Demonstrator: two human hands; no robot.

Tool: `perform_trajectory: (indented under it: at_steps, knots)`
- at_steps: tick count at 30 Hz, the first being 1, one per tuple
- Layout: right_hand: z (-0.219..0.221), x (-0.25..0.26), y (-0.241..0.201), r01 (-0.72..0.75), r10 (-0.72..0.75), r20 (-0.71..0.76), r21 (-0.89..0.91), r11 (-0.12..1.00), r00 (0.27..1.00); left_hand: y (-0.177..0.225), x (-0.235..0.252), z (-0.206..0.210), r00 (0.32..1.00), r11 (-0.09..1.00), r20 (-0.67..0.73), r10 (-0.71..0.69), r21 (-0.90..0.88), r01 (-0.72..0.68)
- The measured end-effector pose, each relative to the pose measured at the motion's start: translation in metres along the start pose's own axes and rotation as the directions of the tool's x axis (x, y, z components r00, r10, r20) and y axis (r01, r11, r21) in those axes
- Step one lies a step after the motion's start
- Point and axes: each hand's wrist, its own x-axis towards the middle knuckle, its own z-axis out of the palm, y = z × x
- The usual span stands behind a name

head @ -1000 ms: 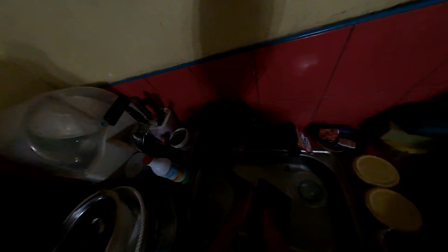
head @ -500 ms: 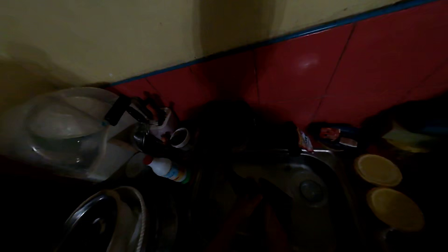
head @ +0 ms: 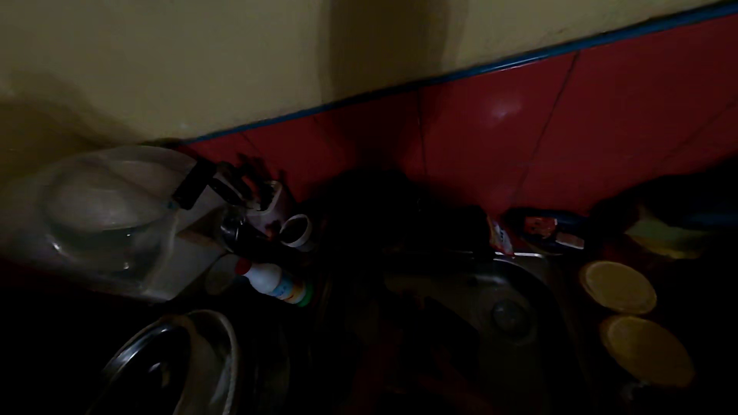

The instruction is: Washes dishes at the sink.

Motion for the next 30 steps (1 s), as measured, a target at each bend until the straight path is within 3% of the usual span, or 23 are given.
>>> perform_trajectory:
  at_steps: [2,4,8,11,12,14,15,17,18,19,20,21,23,24,26,28,29,30]
  knots:
    - [0.006,-0.004,-0.003,0.049,-0.046,-0.072,0.041,0.998,0.996,-0.061,0.031,0.003,0.964,0.999,0.267,-0.009,0.053,-0.005]
    - [0.011,-0.002,-0.001,0.096,-0.099,-0.165,-0.021,0.995,0.981,-0.083,0.039,0.018,0.956,0.984,0.289,-0.041,0.177,-0.011]
    - [0.023,0.002,0.000,0.051,-0.087,-0.292,-0.127,0.991,0.952,-0.077,0.042,0.022,0.964,0.989,0.251,-0.092,0.138,0.058]
    - [0.022,-0.006,-0.007,0.078,-0.087,-0.223,-0.046,0.996,0.971,-0.052,0.032,0.005,0.945,0.995,0.313,-0.096,0.014,0.096]
    - [0.019,-0.009,-0.010,0.066,-0.065,-0.188,0.003,0.998,0.980,-0.033,0.017,-0.003,0.951,0.995,0.308,-0.031,-0.077,0.057]
    - [0.014,-0.010,-0.013,0.023,-0.008,-0.123,0.125,0.992,0.992,-0.003,-0.008,-0.026,0.870,0.967,0.432,0.236,-0.192,-0.166]
    - [0.012,-0.010,-0.012,0.003,0.013,-0.081,0.196,0.981,0.997,0.042,-0.039,-0.027,0.927,0.997,0.371,0.054,-0.068,-0.031]
    - [0.009,-0.008,-0.004,-0.013,0.011,0.007,0.336,0.942,1.000,0.085,-0.061,-0.019,0.942,0.972,0.246,-0.228,-0.001,0.235]
    - [0.010,-0.006,-0.002,-0.006,-0.005,0.028,0.375,0.927,1.000,0.079,-0.057,-0.018,0.933,0.959,0.247,-0.263,-0.037,0.280]
    - [0.011,-0.005,-0.002,0.003,-0.010,0.018,0.378,0.926,1.000,0.048,-0.039,-0.021,0.925,0.968,0.319,-0.206,-0.073,0.241]
    - [0.013,-0.006,-0.005,0.021,-0.016,-0.017,0.354,0.935,1.000,-0.003,-0.008,-0.029,0.888,0.990,0.457,-0.043,-0.101,0.100]
    - [0.016,-0.007,-0.007,0.053,-0.033,-0.067,0.307,0.950,0.997,-0.037,0.017,-0.030,0.854,0.997,0.520,0.033,-0.078,0.009]
    - [0.021,-0.002,-0.005,0.119,-0.089,-0.170,0.176,0.977,0.981,-0.030,0.018,-0.001,0.924,0.965,0.296,-0.242,0.169,0.198]
    - [0.023,0.003,-0.003,0.152,-0.124,-0.214,0.118,0.981,0.969,-0.029,0.020,0.014,0.929,0.941,0.202,-0.310,0.205,0.269]
    - [0.025,0.012,0.005,0.195,-0.188,-0.281,-0.001,0.981,0.941,-0.042,0.024,0.022,0.947,0.951,0.195,-0.255,0.230,0.209]
    - [0.024,0.016,0.007,0.192,-0.215,-0.317,-0.103,0.976,0.924,-0.032,0.013,0.019,0.947,0.961,0.208,-0.245,0.182,0.208]
    - [0.024,0.014,0.005,0.177,-0.214,-0.321,-0.140,0.974,0.923,-0.020,0.002,0.011,0.938,0.966,0.249,-0.241,0.156,0.207]
    - [0.023,0.010,0.003,0.151,-0.192,-0.309,-0.152,0.977,0.932,-0.023,0.003,-0.004,0.923,0.983,0.353,-0.155,0.149,0.108]
